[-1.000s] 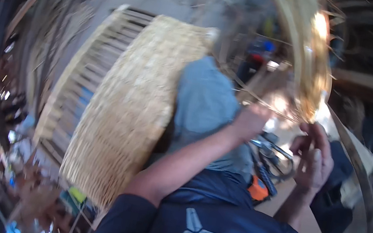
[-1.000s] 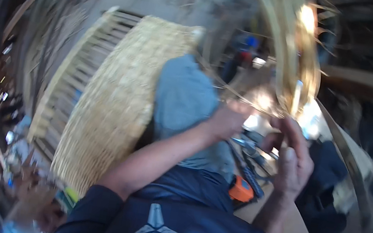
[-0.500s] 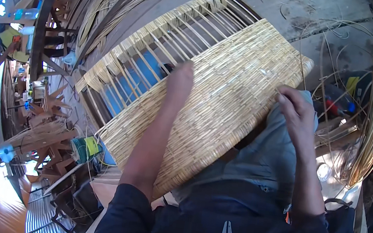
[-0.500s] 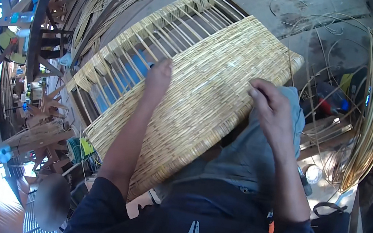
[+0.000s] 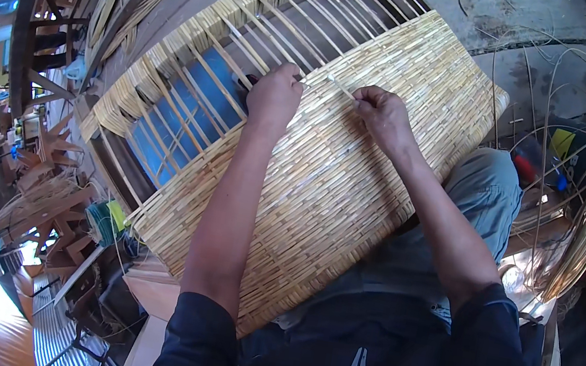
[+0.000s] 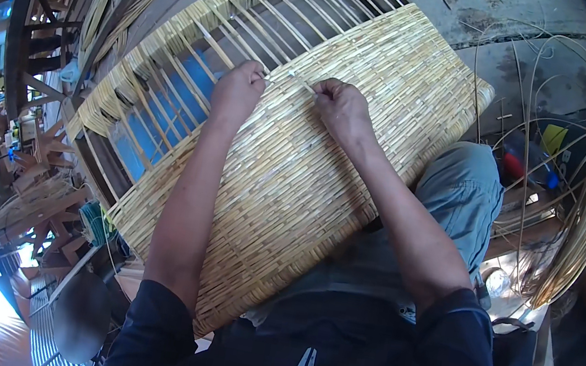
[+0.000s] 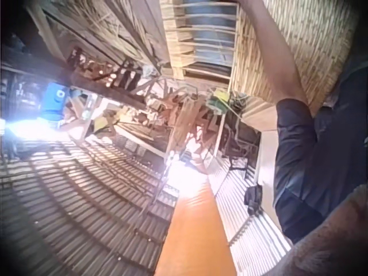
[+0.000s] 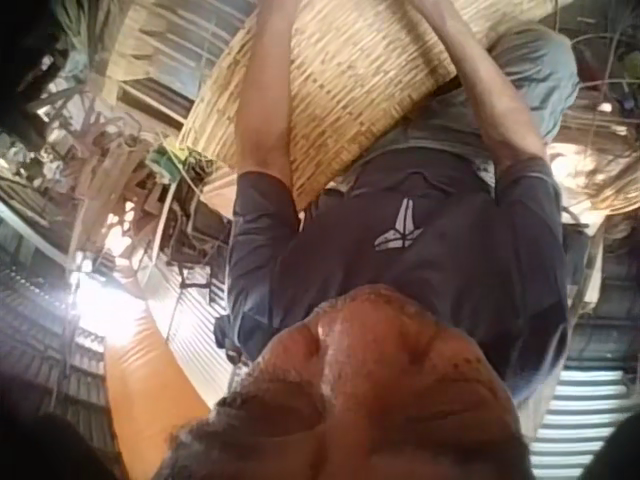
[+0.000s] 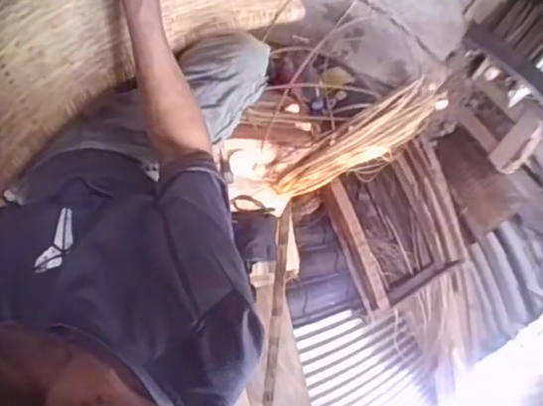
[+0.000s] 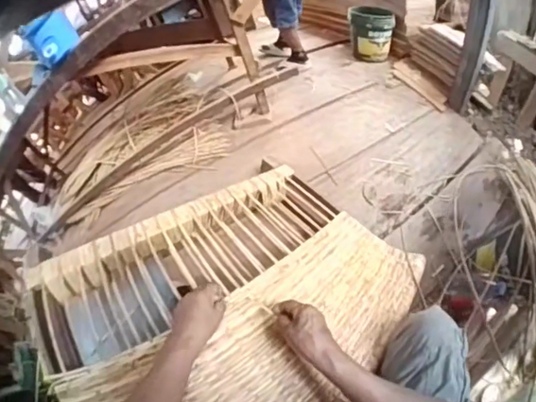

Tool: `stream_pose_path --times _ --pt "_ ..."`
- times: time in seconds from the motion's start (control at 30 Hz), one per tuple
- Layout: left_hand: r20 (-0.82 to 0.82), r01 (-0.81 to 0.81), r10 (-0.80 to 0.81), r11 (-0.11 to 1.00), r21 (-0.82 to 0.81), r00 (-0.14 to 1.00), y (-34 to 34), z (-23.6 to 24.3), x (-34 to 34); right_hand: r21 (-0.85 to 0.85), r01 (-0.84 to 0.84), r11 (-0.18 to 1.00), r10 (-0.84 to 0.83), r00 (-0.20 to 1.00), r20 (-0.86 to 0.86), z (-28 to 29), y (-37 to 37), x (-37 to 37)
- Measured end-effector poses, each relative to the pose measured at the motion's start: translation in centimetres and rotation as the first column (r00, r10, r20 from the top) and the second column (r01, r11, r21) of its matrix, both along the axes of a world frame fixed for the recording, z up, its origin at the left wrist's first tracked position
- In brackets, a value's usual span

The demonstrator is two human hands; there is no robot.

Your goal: Weaving and assembling a large wicker structure using bamboo strips, a hammer, and a utility knife.

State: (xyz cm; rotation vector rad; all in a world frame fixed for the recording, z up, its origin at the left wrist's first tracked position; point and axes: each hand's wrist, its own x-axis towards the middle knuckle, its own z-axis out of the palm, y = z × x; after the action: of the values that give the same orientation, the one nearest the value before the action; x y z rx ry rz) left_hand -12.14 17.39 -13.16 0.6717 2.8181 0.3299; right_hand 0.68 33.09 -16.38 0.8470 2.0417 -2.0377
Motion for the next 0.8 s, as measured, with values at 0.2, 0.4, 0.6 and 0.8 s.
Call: stream_pose_path --times 0.2,0.4,0.6,0.8 --pt "0.010 0.030 -0.030 0.998 0.053 0.999 -0.5 0.2 -0.2 -0.087 0.025 0.996 -0.025 1.000 0.003 0.0 0.0 -0.3" --pt "0.364 -0.247 0.142 0.934 0.258 0.920 -1.0 1.0 -0.4 -0.322 0.000 0.947 0.009 1.000 0.028 0.8 -0.8 -0.2" --pt "0.766 -0.531 0.180 0.814 0.235 0.617 -0.9 2.9 -2.2 0.069 0.069 0.995 -0.061 0.992 -0.112 -0.4 -1.6 -1.0" --pt "0.808 -0.562 0.163 0.794 0.234 0.566 -1.2 3.2 -2.4 0.209 0.103 0.972 -0.060 0.978 -0.202 -0.8 -1.9 -2.2"
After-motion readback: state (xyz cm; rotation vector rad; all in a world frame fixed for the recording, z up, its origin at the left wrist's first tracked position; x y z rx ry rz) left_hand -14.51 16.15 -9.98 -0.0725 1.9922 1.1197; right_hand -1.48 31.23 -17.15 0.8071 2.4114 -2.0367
